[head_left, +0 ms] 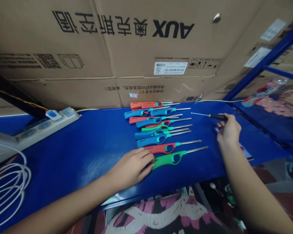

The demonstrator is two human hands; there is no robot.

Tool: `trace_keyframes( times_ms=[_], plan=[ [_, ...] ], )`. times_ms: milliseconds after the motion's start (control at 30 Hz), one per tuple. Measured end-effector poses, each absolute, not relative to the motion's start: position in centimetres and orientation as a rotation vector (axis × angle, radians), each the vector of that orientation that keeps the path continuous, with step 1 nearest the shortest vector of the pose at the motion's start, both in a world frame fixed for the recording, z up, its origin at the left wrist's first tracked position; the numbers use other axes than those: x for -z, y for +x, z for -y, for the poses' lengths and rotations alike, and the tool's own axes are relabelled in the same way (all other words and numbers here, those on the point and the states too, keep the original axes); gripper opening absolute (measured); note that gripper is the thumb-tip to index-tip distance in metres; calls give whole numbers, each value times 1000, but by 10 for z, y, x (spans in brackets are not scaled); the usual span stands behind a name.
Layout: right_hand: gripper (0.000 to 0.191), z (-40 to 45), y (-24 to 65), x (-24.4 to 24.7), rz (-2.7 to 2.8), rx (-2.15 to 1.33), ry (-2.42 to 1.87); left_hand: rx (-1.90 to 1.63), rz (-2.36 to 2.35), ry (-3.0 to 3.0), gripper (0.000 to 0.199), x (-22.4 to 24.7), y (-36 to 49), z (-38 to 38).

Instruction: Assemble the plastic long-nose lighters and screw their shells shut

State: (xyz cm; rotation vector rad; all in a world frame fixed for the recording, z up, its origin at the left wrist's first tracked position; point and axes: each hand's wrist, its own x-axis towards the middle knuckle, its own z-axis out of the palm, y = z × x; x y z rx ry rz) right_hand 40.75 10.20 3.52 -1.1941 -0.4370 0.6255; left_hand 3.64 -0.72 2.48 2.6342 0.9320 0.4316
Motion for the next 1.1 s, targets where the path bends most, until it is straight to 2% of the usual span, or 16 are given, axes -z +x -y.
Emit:
trace_keyframes(
  times_ms=[167, 300, 400, 533, 900, 1100],
  plan=[
    [37, -111, 412, -35, 368, -655, -1225, -274, -962, 2955, 10, -27, 41, 8],
    [14, -111, 414, -30, 389, -618, -1164, -305, -963, 3079, 10, -20, 47, 7],
    [23, -109, 414, -27, 427, -579, -1101, -396, -953, 3134, 16, -16, 51, 4],
    [18, -109, 413, -27, 454, -537, -1056, -476, -937, 3157, 22, -17, 54, -1],
    [11, -103, 413, -32, 423, -402, -1023, -426, -920, 3125, 30, -30, 57, -4],
    [16, -103, 417, -29, 387, -417, -1060, -338, -1231, 2918, 39, -55, 28, -22]
  ],
)
